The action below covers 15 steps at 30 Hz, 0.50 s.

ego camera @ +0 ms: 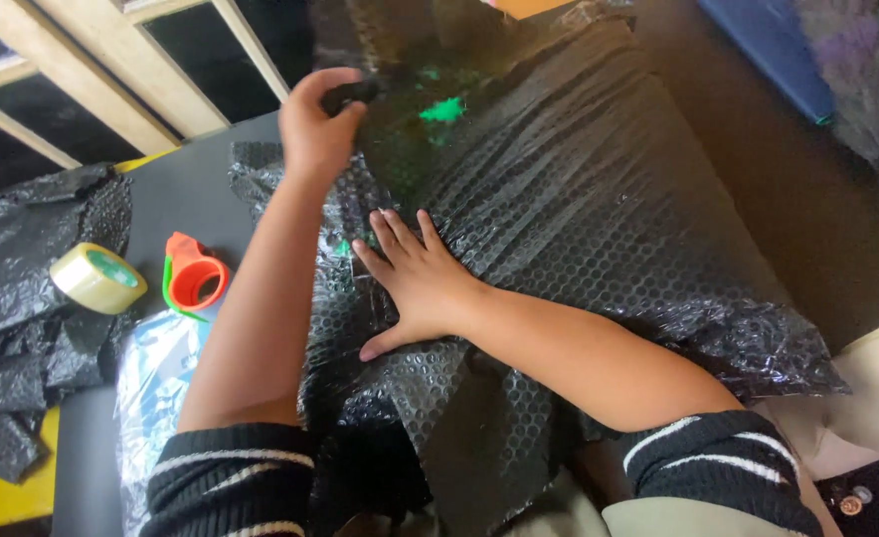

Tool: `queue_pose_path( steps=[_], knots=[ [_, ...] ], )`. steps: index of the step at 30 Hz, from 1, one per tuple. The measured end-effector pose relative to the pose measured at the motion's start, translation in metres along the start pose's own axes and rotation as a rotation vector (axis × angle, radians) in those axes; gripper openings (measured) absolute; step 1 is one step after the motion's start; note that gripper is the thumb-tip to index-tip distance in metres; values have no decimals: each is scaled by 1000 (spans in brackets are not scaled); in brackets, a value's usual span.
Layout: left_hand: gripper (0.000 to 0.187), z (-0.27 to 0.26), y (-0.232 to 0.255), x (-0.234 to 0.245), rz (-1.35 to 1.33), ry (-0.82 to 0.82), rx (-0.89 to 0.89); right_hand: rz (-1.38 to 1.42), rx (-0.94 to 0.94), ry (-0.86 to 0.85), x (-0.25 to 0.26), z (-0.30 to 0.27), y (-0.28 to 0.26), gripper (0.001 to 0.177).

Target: A person prepares a pillow in a green bag for shipping by dusting it, wrapping it in black bubble wrap, and securing the wrap with tape.

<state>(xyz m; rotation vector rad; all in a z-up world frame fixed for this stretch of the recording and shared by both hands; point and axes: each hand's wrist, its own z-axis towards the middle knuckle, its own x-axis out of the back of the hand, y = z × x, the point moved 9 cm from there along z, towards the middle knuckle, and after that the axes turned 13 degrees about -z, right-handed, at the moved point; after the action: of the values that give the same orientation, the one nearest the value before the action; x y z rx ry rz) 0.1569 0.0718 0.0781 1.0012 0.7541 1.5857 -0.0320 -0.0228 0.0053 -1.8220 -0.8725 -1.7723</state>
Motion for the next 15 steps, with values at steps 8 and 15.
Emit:
queue_pose_path(
  steps=[8, 15],
  knots=[
    [49, -40, -16, 57, 610, -4, -79, 152, -5, 55, -3, 0, 3, 130],
    [67, -156, -25, 31, 1050, -539, 112, 230, 2, 51, -12, 10, 9, 76]
  ],
)
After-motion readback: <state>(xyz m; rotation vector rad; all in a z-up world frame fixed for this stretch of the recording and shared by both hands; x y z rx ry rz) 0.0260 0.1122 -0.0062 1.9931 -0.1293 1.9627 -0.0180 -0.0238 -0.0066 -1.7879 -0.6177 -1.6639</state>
